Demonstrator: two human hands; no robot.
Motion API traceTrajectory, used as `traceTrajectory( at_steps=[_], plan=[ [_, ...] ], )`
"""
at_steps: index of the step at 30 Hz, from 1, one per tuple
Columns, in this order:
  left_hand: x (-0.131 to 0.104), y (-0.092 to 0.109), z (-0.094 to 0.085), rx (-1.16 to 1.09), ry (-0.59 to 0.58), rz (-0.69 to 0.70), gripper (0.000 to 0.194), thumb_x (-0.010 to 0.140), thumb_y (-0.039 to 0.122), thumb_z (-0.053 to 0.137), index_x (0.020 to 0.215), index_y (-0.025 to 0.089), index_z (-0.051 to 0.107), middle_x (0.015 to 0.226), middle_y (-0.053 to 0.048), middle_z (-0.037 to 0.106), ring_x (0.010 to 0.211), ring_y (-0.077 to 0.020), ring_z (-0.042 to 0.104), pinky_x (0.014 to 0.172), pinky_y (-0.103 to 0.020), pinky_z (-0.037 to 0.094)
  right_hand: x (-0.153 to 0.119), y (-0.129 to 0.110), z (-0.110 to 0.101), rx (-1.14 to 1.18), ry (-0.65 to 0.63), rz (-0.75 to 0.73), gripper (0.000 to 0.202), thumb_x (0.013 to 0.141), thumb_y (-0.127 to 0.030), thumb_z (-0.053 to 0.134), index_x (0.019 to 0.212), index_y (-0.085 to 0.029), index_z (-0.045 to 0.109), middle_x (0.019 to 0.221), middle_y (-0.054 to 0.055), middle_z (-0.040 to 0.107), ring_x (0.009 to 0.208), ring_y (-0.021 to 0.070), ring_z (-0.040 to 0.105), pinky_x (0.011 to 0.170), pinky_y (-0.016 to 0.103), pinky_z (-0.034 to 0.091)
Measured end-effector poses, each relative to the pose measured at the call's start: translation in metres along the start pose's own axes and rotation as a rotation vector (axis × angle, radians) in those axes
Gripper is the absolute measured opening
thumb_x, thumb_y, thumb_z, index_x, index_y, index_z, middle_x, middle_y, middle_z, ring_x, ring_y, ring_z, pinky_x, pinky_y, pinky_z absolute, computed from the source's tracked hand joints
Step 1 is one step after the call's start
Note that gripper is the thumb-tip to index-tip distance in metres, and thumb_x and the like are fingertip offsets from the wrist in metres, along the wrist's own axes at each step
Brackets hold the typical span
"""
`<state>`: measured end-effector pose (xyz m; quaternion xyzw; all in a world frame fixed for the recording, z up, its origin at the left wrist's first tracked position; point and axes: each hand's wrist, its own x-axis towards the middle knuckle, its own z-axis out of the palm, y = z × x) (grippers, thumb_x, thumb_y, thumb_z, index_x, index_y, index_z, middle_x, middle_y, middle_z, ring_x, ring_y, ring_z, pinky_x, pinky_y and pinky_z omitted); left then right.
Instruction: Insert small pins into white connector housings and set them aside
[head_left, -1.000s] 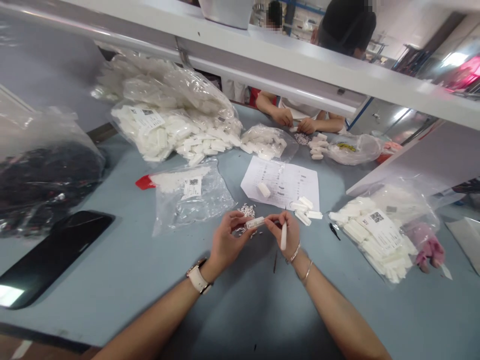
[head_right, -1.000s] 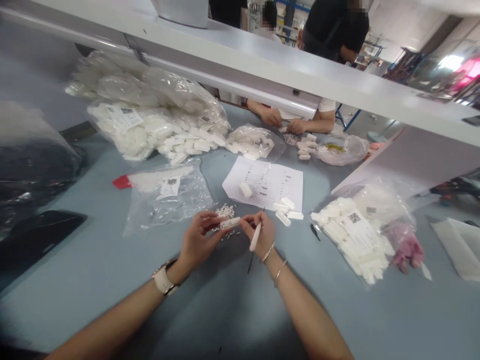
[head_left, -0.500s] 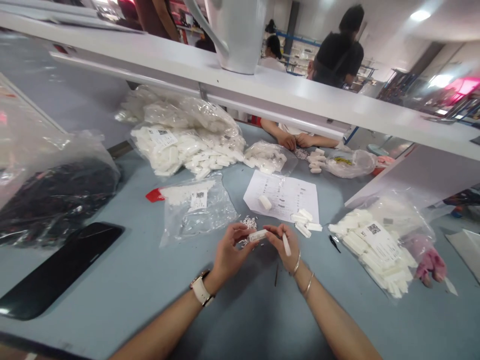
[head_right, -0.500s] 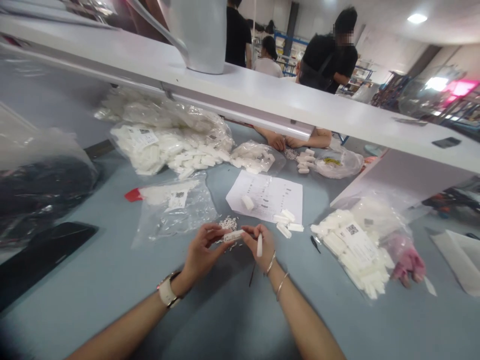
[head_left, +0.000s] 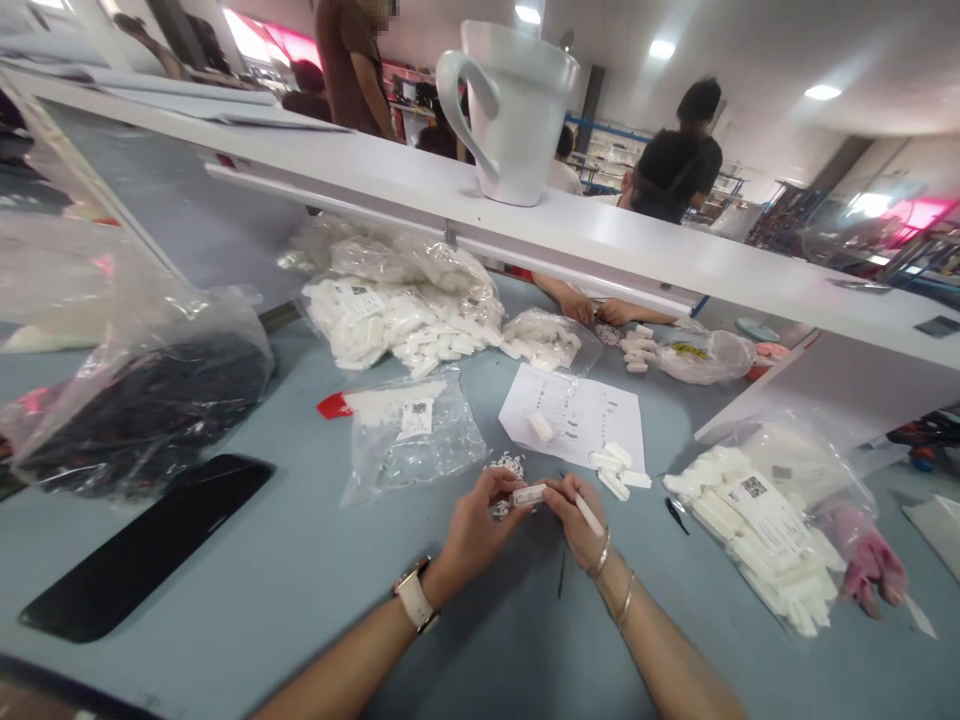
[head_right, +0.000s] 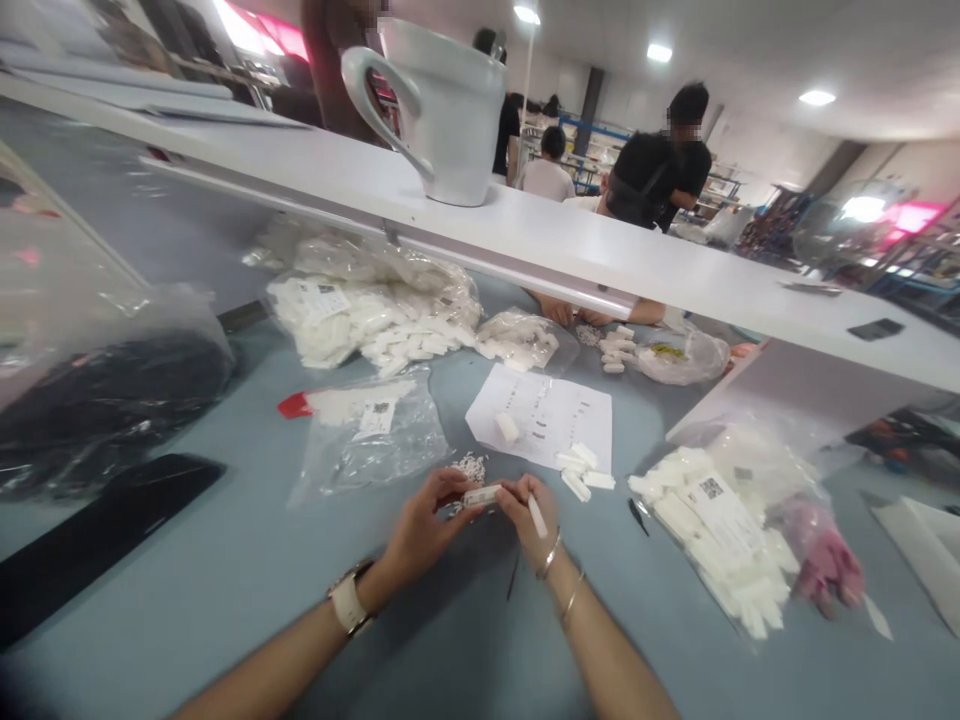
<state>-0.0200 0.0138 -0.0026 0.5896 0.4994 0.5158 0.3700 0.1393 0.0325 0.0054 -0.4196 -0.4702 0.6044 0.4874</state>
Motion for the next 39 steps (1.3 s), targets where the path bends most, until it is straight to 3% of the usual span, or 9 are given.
traceTrajectory(
  at_steps=[13, 21, 25, 28, 31, 39],
  plan=[
    [0.0, 0.001, 0.001, 0.14, -0.044, 0.056, 0.016, 0.079, 0.031, 0.059, 0.09, 0.022, 0.051, 0.086, -0.002, 0.068, 0.079, -0.0176, 0.067, 0.072, -0.031, 0.054, 0.001, -0.003, 0.005, -0.027, 0.001, -0.009, 0.047, 0.063, -0.04, 0.073, 0.06, -0.024, 0.029, 0.071, -0.001, 0.062, 0.065, 0.0162, 0.056, 0.059, 0.028, 0.04],
    [0.002, 0.006, -0.001, 0.189, -0.031, 0.08, 0.016, 0.075, 0.031, 0.061, 0.085, 0.021, 0.054, 0.082, -0.002, 0.068, 0.073, -0.0172, 0.066, 0.067, -0.029, 0.053, 0.001, 0.002, 0.006, -0.117, 0.026, -0.029, 0.048, 0.063, -0.043, 0.072, 0.06, -0.024, 0.029, 0.074, 0.0, 0.064, 0.062, 0.0165, 0.056, 0.055, 0.029, 0.041],
    [0.003, 0.004, -0.002, 0.211, 0.021, 0.063, 0.015, 0.076, 0.033, 0.061, 0.082, 0.022, 0.055, 0.078, -0.001, 0.068, 0.07, -0.0177, 0.066, 0.066, -0.03, 0.053, 0.002, 0.008, 0.006, -0.163, 0.083, -0.07, 0.046, 0.066, -0.044, 0.07, 0.059, -0.024, 0.029, 0.078, 0.003, 0.069, 0.069, 0.0188, 0.06, 0.062, 0.032, 0.045],
    [0.005, 0.001, -0.003, 0.179, 0.115, 0.032, 0.017, 0.074, 0.032, 0.062, 0.085, 0.021, 0.055, 0.08, -0.002, 0.069, 0.073, -0.0189, 0.066, 0.069, -0.033, 0.054, 0.001, 0.013, 0.009, -0.289, 0.145, -0.111, 0.042, 0.071, -0.045, 0.064, 0.058, -0.025, 0.03, 0.082, 0.004, 0.071, 0.073, 0.0195, 0.062, 0.064, 0.033, 0.046],
    [0.007, 0.0, -0.004, 0.123, 0.169, -0.002, 0.02, 0.074, 0.033, 0.062, 0.087, 0.02, 0.055, 0.081, -0.003, 0.069, 0.077, -0.0198, 0.067, 0.073, -0.035, 0.055, 0.0, 0.017, 0.012, -0.504, 0.121, -0.151, 0.037, 0.071, -0.039, 0.062, 0.056, -0.025, 0.031, 0.076, 0.003, 0.071, 0.068, 0.0194, 0.062, 0.064, 0.033, 0.045],
    [0.009, 0.002, -0.005, 0.062, 0.183, -0.02, 0.02, 0.073, 0.032, 0.064, 0.084, 0.019, 0.055, 0.08, -0.003, 0.068, 0.076, -0.0182, 0.067, 0.073, -0.033, 0.056, -0.002, 0.023, 0.008, -0.846, 0.008, -0.297, 0.031, 0.076, -0.028, 0.058, 0.053, -0.023, 0.038, 0.062, 0.002, 0.066, 0.056, 0.0171, 0.054, 0.056, 0.031, 0.039]
  ],
)
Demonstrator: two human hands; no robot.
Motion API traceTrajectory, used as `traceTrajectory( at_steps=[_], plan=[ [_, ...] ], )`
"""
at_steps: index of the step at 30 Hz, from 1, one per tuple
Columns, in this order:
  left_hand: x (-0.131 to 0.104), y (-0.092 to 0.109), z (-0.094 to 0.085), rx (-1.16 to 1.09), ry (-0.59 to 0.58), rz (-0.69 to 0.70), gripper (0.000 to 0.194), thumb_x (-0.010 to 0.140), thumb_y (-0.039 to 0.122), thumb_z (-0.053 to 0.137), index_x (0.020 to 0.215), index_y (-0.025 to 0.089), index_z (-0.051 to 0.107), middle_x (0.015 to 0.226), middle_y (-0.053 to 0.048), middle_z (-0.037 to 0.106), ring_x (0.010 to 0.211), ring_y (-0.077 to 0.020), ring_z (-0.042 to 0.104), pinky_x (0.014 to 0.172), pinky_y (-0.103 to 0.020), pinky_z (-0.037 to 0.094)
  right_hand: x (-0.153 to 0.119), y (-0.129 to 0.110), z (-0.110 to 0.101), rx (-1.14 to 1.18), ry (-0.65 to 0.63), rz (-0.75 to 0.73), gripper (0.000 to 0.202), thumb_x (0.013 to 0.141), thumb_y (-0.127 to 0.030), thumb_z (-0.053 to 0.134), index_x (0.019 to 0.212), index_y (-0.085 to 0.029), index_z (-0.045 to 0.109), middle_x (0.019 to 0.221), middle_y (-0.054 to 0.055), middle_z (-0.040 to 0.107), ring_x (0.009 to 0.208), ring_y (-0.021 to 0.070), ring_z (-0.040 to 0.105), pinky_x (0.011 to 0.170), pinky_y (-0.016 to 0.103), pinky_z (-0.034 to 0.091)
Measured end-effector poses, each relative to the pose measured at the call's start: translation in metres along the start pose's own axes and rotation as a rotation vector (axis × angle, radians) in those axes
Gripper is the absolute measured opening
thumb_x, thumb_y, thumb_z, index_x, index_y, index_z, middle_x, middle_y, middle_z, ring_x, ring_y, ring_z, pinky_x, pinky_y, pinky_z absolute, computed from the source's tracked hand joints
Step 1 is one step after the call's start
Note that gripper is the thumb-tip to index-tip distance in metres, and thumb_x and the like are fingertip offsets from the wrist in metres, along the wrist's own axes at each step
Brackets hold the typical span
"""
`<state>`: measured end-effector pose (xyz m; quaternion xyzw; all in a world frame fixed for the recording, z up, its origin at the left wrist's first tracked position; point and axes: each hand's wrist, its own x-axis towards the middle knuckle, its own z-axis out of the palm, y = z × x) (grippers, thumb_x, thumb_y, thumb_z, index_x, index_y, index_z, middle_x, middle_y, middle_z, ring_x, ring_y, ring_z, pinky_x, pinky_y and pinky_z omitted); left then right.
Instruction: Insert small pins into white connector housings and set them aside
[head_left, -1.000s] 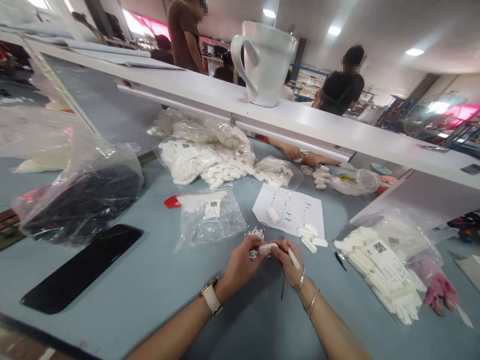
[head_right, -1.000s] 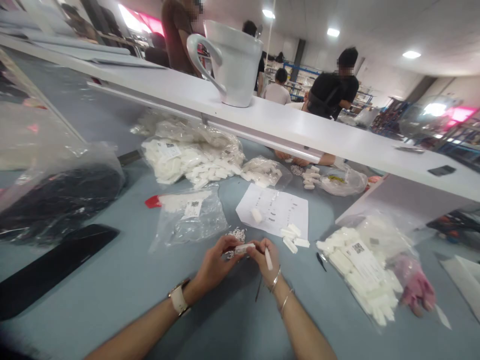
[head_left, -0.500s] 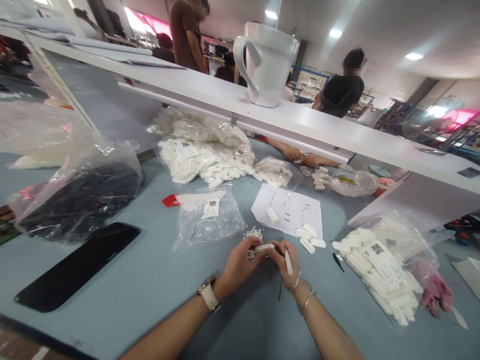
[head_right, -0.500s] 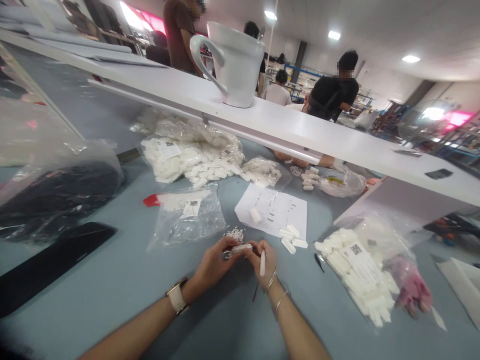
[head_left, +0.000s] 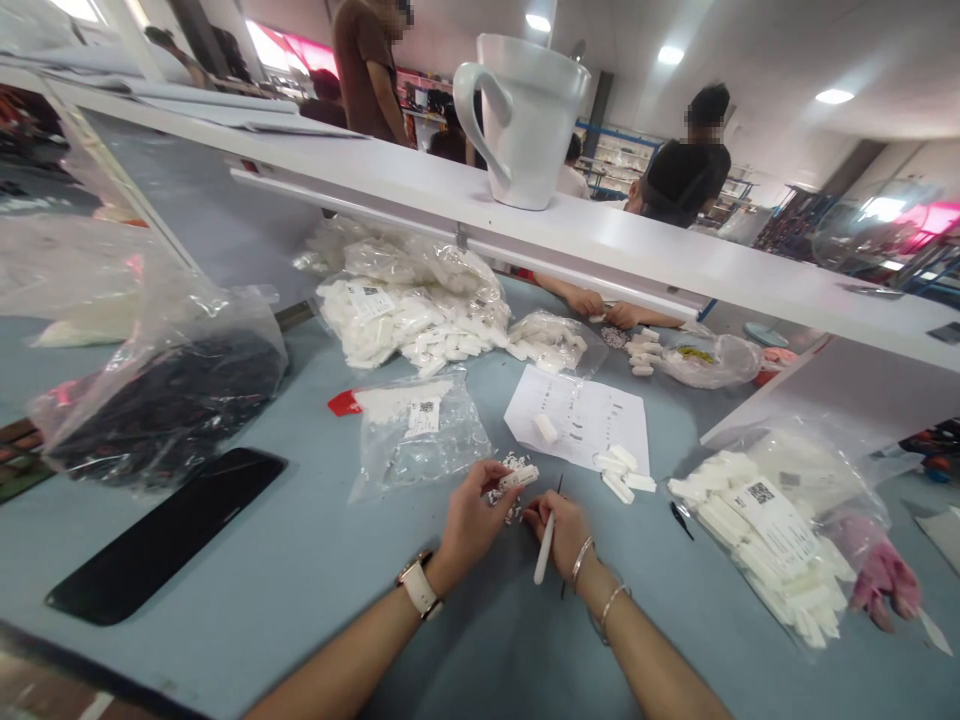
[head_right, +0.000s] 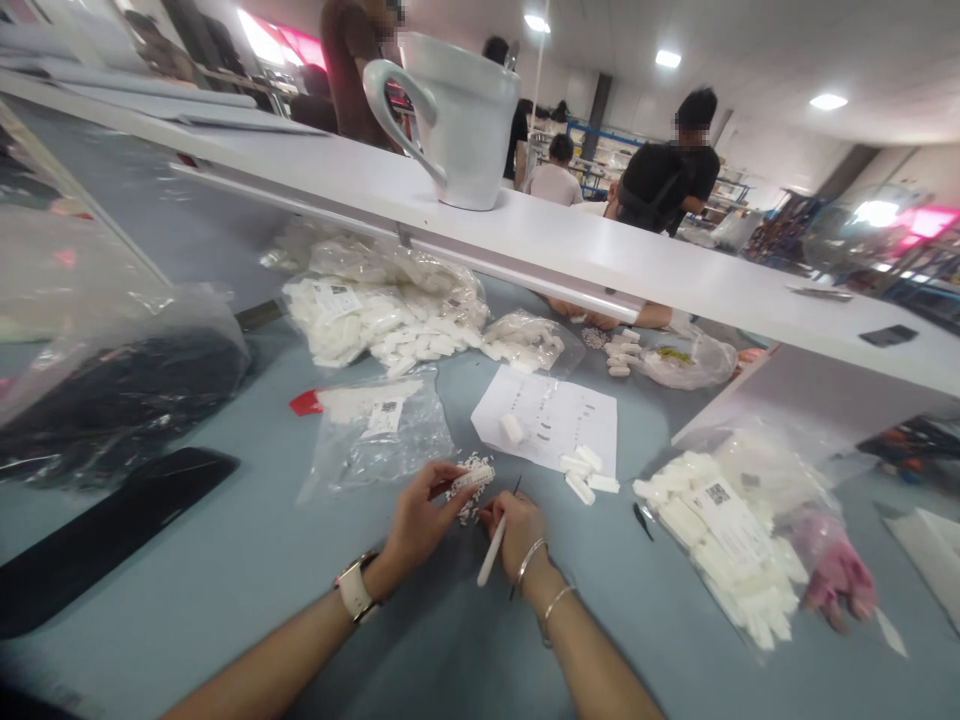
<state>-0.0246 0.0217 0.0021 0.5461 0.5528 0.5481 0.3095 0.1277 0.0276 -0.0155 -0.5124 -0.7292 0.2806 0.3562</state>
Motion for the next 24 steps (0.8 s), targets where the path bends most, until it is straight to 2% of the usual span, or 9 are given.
traceTrajectory(
  at_steps=[4, 8, 12, 14, 17, 22, 24],
  plan=[
    [0.0, -0.001, 0.0, -0.001, 0.01, 0.003, 0.02, 0.072, 0.032, 0.065, 0.083, 0.019, 0.054, 0.079, -0.002, 0.068, 0.075, -0.0179, 0.067, 0.072, -0.033, 0.056, -0.002, 0.005, -0.004, -0.042, -0.011, -0.047, 0.026, 0.077, -0.023, 0.054, 0.055, -0.023, 0.04, 0.068, 0.003, 0.067, 0.062, 0.0195, 0.057, 0.06, 0.032, 0.041],
    [0.0, -0.004, -0.001, 0.0, -0.001, 0.0, 0.021, 0.073, 0.032, 0.065, 0.086, 0.019, 0.054, 0.081, -0.003, 0.068, 0.077, -0.0179, 0.067, 0.073, -0.033, 0.056, 0.0, 0.007, -0.012, -0.078, 0.006, -0.004, 0.027, 0.073, -0.024, 0.06, 0.054, -0.023, 0.041, 0.058, 0.001, 0.061, 0.058, 0.0192, 0.053, 0.057, 0.031, 0.039],
    [0.0, -0.005, 0.0, 0.01, -0.003, 0.001, 0.021, 0.073, 0.031, 0.065, 0.085, 0.019, 0.054, 0.081, -0.003, 0.068, 0.077, -0.0182, 0.067, 0.074, -0.034, 0.056, 0.004, 0.01, -0.021, -0.003, -0.11, -0.064, 0.025, 0.074, -0.02, 0.058, 0.052, -0.023, 0.044, 0.056, -0.001, 0.059, 0.053, 0.0163, 0.052, 0.054, 0.028, 0.038],
    [0.0, -0.005, 0.0, 0.01, -0.014, 0.001, 0.02, 0.073, 0.031, 0.064, 0.085, 0.019, 0.054, 0.081, -0.003, 0.068, 0.077, -0.0184, 0.067, 0.074, -0.034, 0.056, 0.004, 0.011, -0.023, -0.007, -0.119, -0.105, 0.024, 0.074, -0.017, 0.056, 0.053, -0.023, 0.046, 0.057, -0.001, 0.06, 0.055, 0.0162, 0.053, 0.055, 0.028, 0.039],
    [-0.001, -0.007, 0.001, 0.012, -0.039, 0.001, 0.021, 0.072, 0.031, 0.064, 0.086, 0.019, 0.054, 0.082, -0.003, 0.068, 0.077, -0.0187, 0.067, 0.073, -0.035, 0.056, 0.005, 0.013, -0.024, -0.095, -0.106, -0.141, 0.022, 0.076, -0.015, 0.053, 0.055, -0.022, 0.048, 0.056, -0.001, 0.059, 0.057, 0.0162, 0.054, 0.056, 0.027, 0.04],
    [-0.002, -0.01, 0.002, 0.042, -0.057, -0.002, 0.023, 0.072, 0.033, 0.064, 0.088, 0.02, 0.053, 0.084, -0.002, 0.068, 0.078, -0.0189, 0.066, 0.075, -0.035, 0.055, 0.005, 0.013, -0.028, -0.238, -0.215, -0.209, 0.023, 0.074, -0.006, 0.049, 0.057, -0.021, 0.046, 0.055, -0.001, 0.058, 0.056, 0.0149, 0.054, 0.058, 0.026, 0.041],
    [-0.002, -0.01, 0.001, 0.033, -0.059, -0.008, 0.024, 0.072, 0.034, 0.065, 0.088, 0.02, 0.053, 0.084, -0.003, 0.068, 0.078, -0.0189, 0.067, 0.075, -0.035, 0.055, 0.006, 0.012, -0.029, -0.264, -0.198, -0.196, 0.023, 0.076, -0.008, 0.048, 0.058, -0.022, 0.045, 0.056, 0.0, 0.058, 0.056, 0.0158, 0.055, 0.057, 0.026, 0.041]
  ],
)
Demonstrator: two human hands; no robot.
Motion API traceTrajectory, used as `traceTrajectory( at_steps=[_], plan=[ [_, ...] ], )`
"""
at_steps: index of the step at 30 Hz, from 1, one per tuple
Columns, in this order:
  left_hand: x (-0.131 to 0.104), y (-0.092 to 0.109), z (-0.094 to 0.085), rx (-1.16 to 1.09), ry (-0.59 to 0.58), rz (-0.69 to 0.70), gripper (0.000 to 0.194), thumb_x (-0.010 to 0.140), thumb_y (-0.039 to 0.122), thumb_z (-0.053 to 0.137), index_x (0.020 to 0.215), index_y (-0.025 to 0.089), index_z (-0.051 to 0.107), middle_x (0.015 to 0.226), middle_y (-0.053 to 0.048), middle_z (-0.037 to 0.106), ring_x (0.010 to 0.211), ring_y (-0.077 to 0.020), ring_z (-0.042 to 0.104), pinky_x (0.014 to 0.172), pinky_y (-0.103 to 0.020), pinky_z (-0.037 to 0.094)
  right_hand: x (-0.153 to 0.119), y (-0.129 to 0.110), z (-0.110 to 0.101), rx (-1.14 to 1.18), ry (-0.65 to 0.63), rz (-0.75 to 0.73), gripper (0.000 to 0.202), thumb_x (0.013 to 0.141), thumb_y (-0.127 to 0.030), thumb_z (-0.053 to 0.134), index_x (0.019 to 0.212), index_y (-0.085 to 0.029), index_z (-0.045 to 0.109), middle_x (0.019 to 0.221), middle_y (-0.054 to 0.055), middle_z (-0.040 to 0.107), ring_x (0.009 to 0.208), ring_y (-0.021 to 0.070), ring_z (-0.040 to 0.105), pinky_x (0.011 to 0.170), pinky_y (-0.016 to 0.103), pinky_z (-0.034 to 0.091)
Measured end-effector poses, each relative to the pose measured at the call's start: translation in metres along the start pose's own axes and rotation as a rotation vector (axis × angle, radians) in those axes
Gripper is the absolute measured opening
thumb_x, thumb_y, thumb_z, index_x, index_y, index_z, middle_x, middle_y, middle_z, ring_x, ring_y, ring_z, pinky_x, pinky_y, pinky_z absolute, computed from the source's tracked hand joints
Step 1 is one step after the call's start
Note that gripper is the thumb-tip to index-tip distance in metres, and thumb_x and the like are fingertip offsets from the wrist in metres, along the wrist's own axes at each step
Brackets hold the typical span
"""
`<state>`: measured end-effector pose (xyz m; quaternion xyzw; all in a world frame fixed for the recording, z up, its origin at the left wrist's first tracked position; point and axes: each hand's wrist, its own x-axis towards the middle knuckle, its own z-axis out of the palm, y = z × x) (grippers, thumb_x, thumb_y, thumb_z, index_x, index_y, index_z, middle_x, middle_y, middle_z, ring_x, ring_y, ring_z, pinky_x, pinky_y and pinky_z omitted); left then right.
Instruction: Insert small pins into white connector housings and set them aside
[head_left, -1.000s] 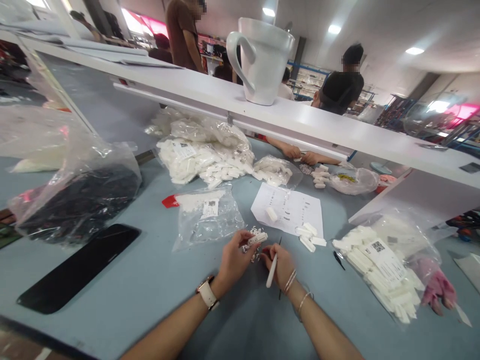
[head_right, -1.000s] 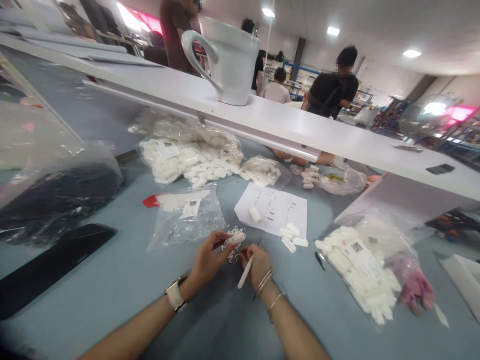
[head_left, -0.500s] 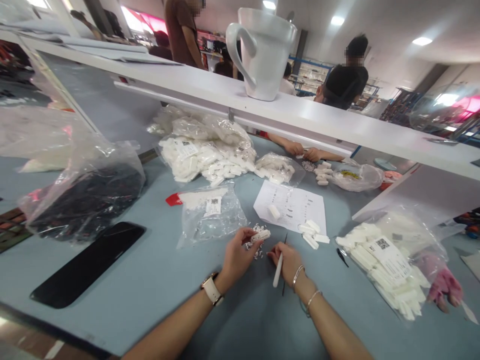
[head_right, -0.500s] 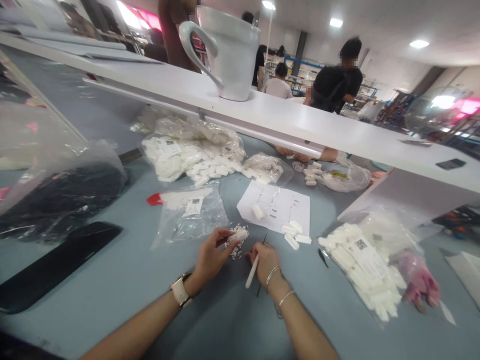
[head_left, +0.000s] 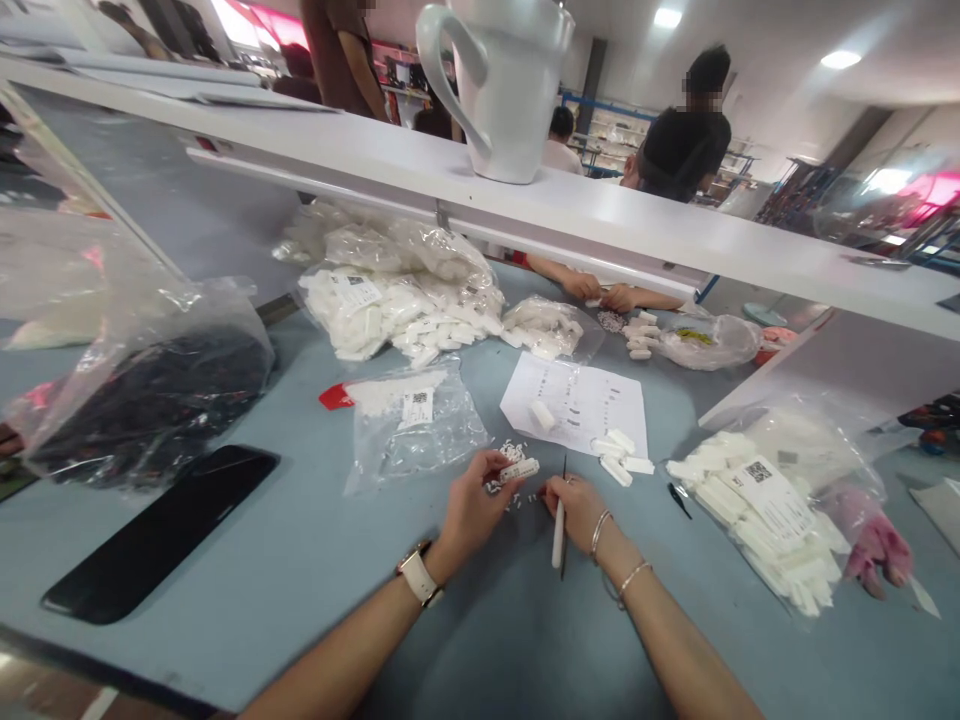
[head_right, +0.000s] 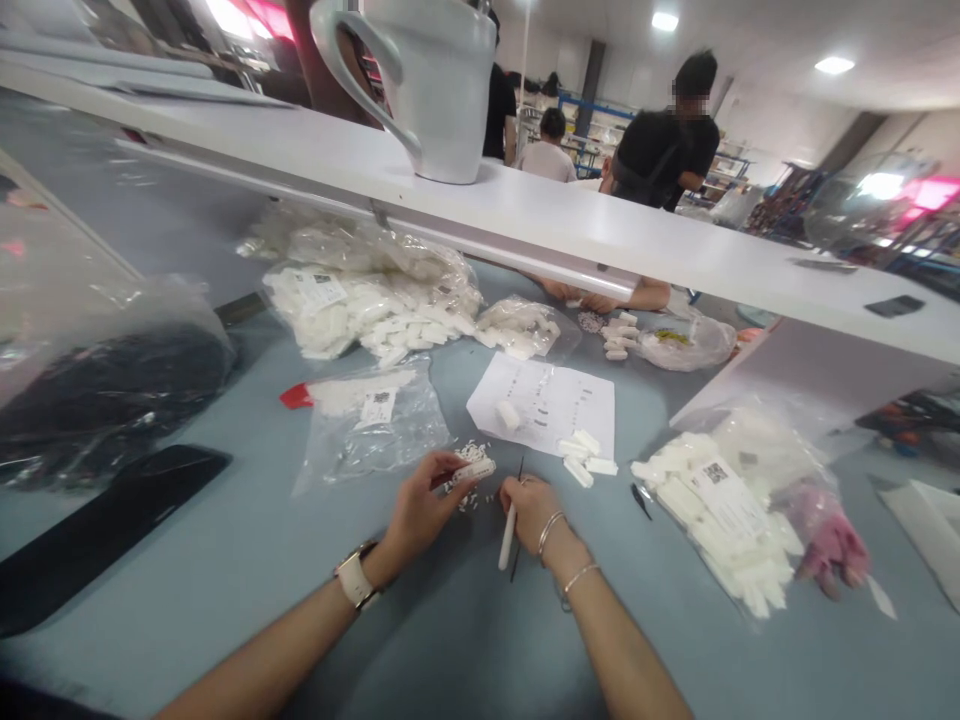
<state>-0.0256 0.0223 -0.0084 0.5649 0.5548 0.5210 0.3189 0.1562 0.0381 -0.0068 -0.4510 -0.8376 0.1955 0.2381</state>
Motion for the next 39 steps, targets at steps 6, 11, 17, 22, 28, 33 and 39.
traceTrajectory(
  at_steps=[6, 11, 17, 22, 28, 33, 39],
  plan=[
    [-0.001, -0.001, 0.0, 0.027, -0.016, 0.002, 0.025, 0.073, 0.034, 0.065, 0.089, 0.02, 0.053, 0.084, -0.002, 0.068, 0.078, -0.0191, 0.066, 0.074, -0.035, 0.055, 0.0, -0.004, 0.004, 0.403, 0.252, 0.205, 0.026, 0.077, -0.026, 0.055, 0.061, -0.024, 0.034, 0.072, 0.003, 0.068, 0.063, 0.0166, 0.061, 0.06, 0.029, 0.046],
    [-0.003, 0.001, 0.0, 0.098, -0.053, 0.021, 0.022, 0.073, 0.032, 0.064, 0.089, 0.021, 0.053, 0.084, -0.002, 0.068, 0.078, -0.0198, 0.066, 0.073, -0.035, 0.054, 0.002, -0.012, 0.003, 0.839, 0.387, 0.364, 0.038, 0.069, -0.033, 0.066, 0.062, -0.025, 0.029, 0.074, 0.002, 0.069, 0.065, 0.0165, 0.062, 0.058, 0.028, 0.047],
    [-0.006, 0.007, -0.002, 0.154, -0.091, 0.059, 0.02, 0.073, 0.029, 0.063, 0.088, 0.02, 0.053, 0.084, -0.003, 0.068, 0.074, -0.0187, 0.065, 0.07, -0.034, 0.054, 0.004, -0.02, 0.0, 0.807, 0.38, 0.382, 0.039, 0.069, -0.035, 0.067, 0.06, -0.024, 0.031, 0.074, 0.004, 0.071, 0.067, 0.0184, 0.064, 0.062, 0.03, 0.047],
    [-0.007, 0.007, -0.002, 0.179, -0.077, 0.074, 0.023, 0.073, 0.03, 0.064, 0.09, 0.02, 0.052, 0.084, -0.002, 0.069, 0.074, -0.0185, 0.067, 0.067, -0.031, 0.054, 0.002, -0.024, -0.001, 0.752, 0.376, 0.391, 0.039, 0.069, -0.034, 0.067, 0.059, -0.025, 0.03, 0.073, 0.004, 0.071, 0.067, 0.0186, 0.064, 0.063, 0.031, 0.048],
    [-0.008, 0.006, -0.001, 0.173, -0.06, 0.112, 0.026, 0.073, 0.031, 0.066, 0.093, 0.022, 0.051, 0.081, 0.0, 0.07, 0.073, -0.0179, 0.068, 0.064, -0.029, 0.055, 0.002, -0.027, 0.001, 0.724, 0.396, 0.365, 0.037, 0.07, -0.033, 0.065, 0.059, -0.025, 0.031, 0.072, 0.003, 0.07, 0.067, 0.0183, 0.064, 0.064, 0.031, 0.049],
    [-0.008, 0.009, -0.001, 0.175, -0.04, 0.144, 0.025, 0.073, 0.031, 0.065, 0.093, 0.024, 0.051, 0.08, 0.001, 0.071, 0.071, -0.0184, 0.069, 0.063, -0.029, 0.056, 0.0, -0.026, 0.006, 0.732, 0.423, 0.348, 0.036, 0.07, -0.03, 0.065, 0.061, -0.025, 0.031, 0.071, 0.002, 0.069, 0.067, 0.0177, 0.064, 0.063, 0.03, 0.05],
    [-0.009, 0.007, -0.001, 0.195, -0.022, 0.178, 0.022, 0.074, 0.031, 0.065, 0.09, 0.023, 0.052, 0.08, 0.001, 0.07, 0.071, -0.0176, 0.068, 0.064, -0.029, 0.055, -0.001, -0.026, 0.009, 0.721, 0.432, 0.348, 0.034, 0.07, -0.03, 0.065, 0.062, -0.025, 0.033, 0.07, 0.002, 0.067, 0.066, 0.0166, 0.062, 0.064, 0.03, 0.05]
  ],
)
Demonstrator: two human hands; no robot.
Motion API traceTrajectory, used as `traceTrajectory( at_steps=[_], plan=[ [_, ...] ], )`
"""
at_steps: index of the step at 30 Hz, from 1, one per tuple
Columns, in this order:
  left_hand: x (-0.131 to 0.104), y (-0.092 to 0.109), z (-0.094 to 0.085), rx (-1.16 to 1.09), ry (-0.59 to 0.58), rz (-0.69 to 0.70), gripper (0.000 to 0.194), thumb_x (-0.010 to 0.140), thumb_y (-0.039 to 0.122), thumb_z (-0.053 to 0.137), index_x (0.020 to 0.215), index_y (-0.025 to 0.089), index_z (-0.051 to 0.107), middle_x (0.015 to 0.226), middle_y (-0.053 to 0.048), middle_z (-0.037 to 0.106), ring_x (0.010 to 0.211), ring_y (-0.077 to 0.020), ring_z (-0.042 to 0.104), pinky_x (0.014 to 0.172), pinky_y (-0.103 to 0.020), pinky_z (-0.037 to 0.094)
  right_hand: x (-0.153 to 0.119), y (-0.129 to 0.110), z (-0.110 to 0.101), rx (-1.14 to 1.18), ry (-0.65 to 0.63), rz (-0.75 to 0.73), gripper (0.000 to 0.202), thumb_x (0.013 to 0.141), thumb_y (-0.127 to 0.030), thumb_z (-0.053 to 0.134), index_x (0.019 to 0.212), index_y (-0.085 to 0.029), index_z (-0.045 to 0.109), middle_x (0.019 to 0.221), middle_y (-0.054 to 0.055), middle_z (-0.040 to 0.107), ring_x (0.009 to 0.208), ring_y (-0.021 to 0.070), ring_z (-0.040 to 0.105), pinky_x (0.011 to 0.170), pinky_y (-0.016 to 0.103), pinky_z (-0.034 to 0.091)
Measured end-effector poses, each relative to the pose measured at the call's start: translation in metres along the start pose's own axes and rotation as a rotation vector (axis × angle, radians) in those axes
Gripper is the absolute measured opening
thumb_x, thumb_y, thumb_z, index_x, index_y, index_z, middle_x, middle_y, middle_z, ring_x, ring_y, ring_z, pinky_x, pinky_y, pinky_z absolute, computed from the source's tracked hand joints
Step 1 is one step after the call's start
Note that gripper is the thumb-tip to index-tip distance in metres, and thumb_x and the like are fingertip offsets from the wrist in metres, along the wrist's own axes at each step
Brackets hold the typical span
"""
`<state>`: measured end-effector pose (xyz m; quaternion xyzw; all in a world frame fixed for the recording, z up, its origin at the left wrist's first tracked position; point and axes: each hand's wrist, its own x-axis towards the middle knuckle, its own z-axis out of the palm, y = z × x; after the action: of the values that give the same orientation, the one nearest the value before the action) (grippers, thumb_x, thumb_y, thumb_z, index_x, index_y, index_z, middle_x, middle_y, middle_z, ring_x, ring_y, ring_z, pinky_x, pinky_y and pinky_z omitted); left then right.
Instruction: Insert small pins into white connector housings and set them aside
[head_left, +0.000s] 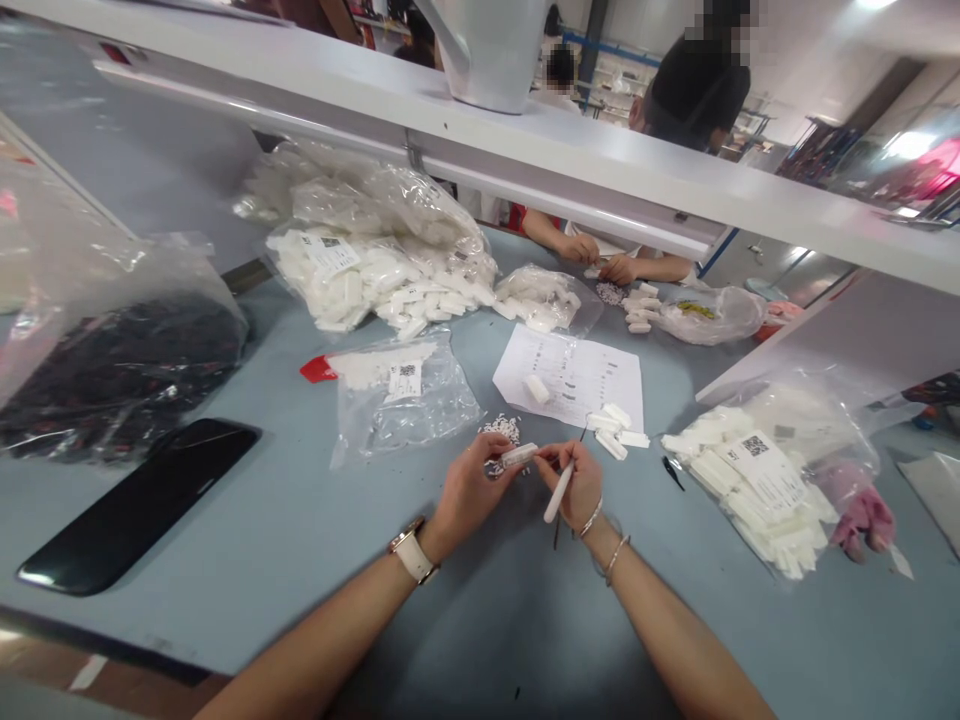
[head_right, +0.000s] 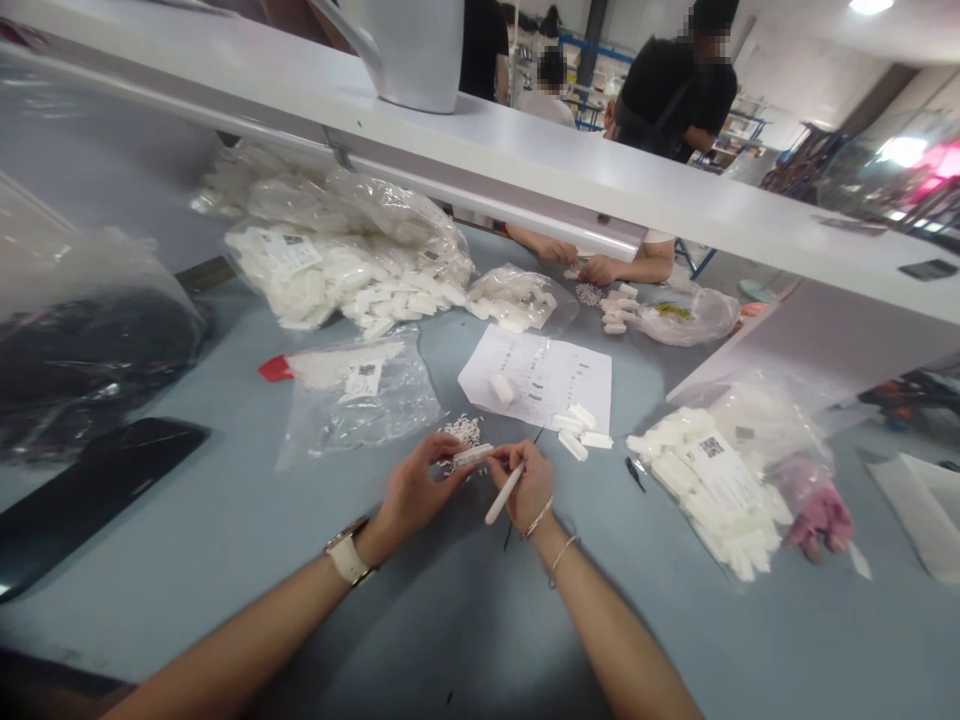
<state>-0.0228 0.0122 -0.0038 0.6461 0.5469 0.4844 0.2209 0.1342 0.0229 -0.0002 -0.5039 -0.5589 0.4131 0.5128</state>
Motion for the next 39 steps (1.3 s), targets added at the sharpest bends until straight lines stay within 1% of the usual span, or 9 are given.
traceTrajectory(
  at_steps=[5, 8, 11, 16, 21, 25, 32, 36, 39],
  plan=[
    [0.0, 0.001, -0.001, -0.01, -0.02, -0.026, 0.021, 0.074, 0.031, 0.065, 0.089, 0.024, 0.053, 0.083, 0.0, 0.069, 0.073, -0.0174, 0.067, 0.068, -0.03, 0.055, 0.004, 0.0, -0.001, -0.015, 0.03, 0.056, 0.038, 0.066, -0.033, 0.069, 0.062, -0.024, 0.032, 0.081, 0.005, 0.069, 0.073, 0.0175, 0.062, 0.067, 0.031, 0.05],
    [-0.001, 0.003, -0.002, -0.025, -0.026, -0.047, 0.021, 0.073, 0.032, 0.065, 0.089, 0.024, 0.054, 0.086, 0.0, 0.069, 0.075, -0.018, 0.067, 0.07, -0.032, 0.055, 0.007, 0.0, -0.004, 0.078, -0.063, 0.144, 0.041, 0.063, -0.039, 0.07, 0.062, -0.024, 0.032, 0.093, 0.007, 0.071, 0.078, 0.0191, 0.064, 0.066, 0.032, 0.051],
    [-0.001, 0.004, -0.002, -0.042, -0.021, -0.053, 0.021, 0.073, 0.032, 0.066, 0.088, 0.024, 0.054, 0.085, 0.0, 0.069, 0.076, -0.0184, 0.067, 0.071, -0.032, 0.055, 0.008, -0.002, -0.006, 0.145, -0.159, 0.223, 0.04, 0.064, -0.042, 0.068, 0.063, -0.024, 0.032, 0.087, 0.005, 0.072, 0.07, 0.017, 0.063, 0.062, 0.03, 0.05],
    [-0.002, 0.006, -0.002, -0.073, -0.04, -0.045, 0.021, 0.074, 0.032, 0.065, 0.089, 0.024, 0.053, 0.085, -0.001, 0.069, 0.077, -0.0188, 0.067, 0.071, -0.032, 0.055, 0.007, -0.01, -0.008, 0.193, -0.164, 0.247, 0.041, 0.062, -0.039, 0.07, 0.062, -0.024, 0.032, 0.077, 0.0, 0.069, 0.065, 0.0151, 0.06, 0.06, 0.028, 0.048],
    [-0.001, 0.004, -0.002, -0.09, -0.025, -0.037, 0.024, 0.074, 0.032, 0.067, 0.091, 0.023, 0.052, 0.085, -0.002, 0.07, 0.076, -0.0193, 0.068, 0.07, -0.032, 0.056, 0.009, -0.008, -0.008, 0.163, -0.176, 0.213, 0.04, 0.064, -0.04, 0.069, 0.061, -0.024, 0.032, 0.076, 0.0, 0.068, 0.064, 0.014, 0.058, 0.058, 0.027, 0.045],
    [0.002, -0.002, -0.001, -0.136, -0.008, -0.134, 0.032, 0.073, 0.033, 0.067, 0.097, 0.021, 0.05, 0.086, -0.003, 0.071, 0.08, -0.0206, 0.069, 0.074, -0.035, 0.056, 0.009, 0.002, -0.006, 0.006, -0.17, 0.152, 0.037, 0.07, -0.041, 0.063, 0.06, -0.024, 0.032, 0.081, 0.002, 0.07, 0.068, 0.0161, 0.061, 0.061, 0.029, 0.047],
    [0.006, -0.004, -0.002, -0.205, 0.019, -0.195, 0.034, 0.072, 0.033, 0.068, 0.095, 0.02, 0.048, 0.085, -0.003, 0.07, 0.081, -0.0197, 0.069, 0.076, -0.036, 0.056, 0.004, 0.01, -0.007, -0.371, -0.237, -0.103, 0.025, 0.074, -0.022, 0.058, 0.055, -0.023, 0.041, 0.064, 0.0, 0.062, 0.072, 0.0186, 0.063, 0.064, 0.03, 0.046],
    [0.006, -0.003, -0.002, -0.209, 0.024, -0.208, 0.034, 0.071, 0.035, 0.068, 0.094, 0.02, 0.048, 0.085, -0.003, 0.07, 0.079, -0.0195, 0.069, 0.074, -0.035, 0.056, 0.005, 0.009, -0.007, -0.388, -0.221, -0.124, 0.028, 0.071, -0.022, 0.061, 0.053, -0.023, 0.039, 0.058, -0.002, 0.06, 0.065, 0.0173, 0.059, 0.062, 0.029, 0.045],
    [0.005, -0.003, -0.002, -0.211, 0.022, -0.211, 0.034, 0.071, 0.034, 0.068, 0.094, 0.02, 0.047, 0.085, -0.003, 0.071, 0.077, -0.019, 0.069, 0.074, -0.035, 0.056, 0.004, 0.004, -0.006, -0.289, -0.129, -0.091, 0.03, 0.072, -0.026, 0.061, 0.055, -0.024, 0.036, 0.069, 0.001, 0.067, 0.066, 0.017, 0.06, 0.066, 0.03, 0.046]
  ],
)
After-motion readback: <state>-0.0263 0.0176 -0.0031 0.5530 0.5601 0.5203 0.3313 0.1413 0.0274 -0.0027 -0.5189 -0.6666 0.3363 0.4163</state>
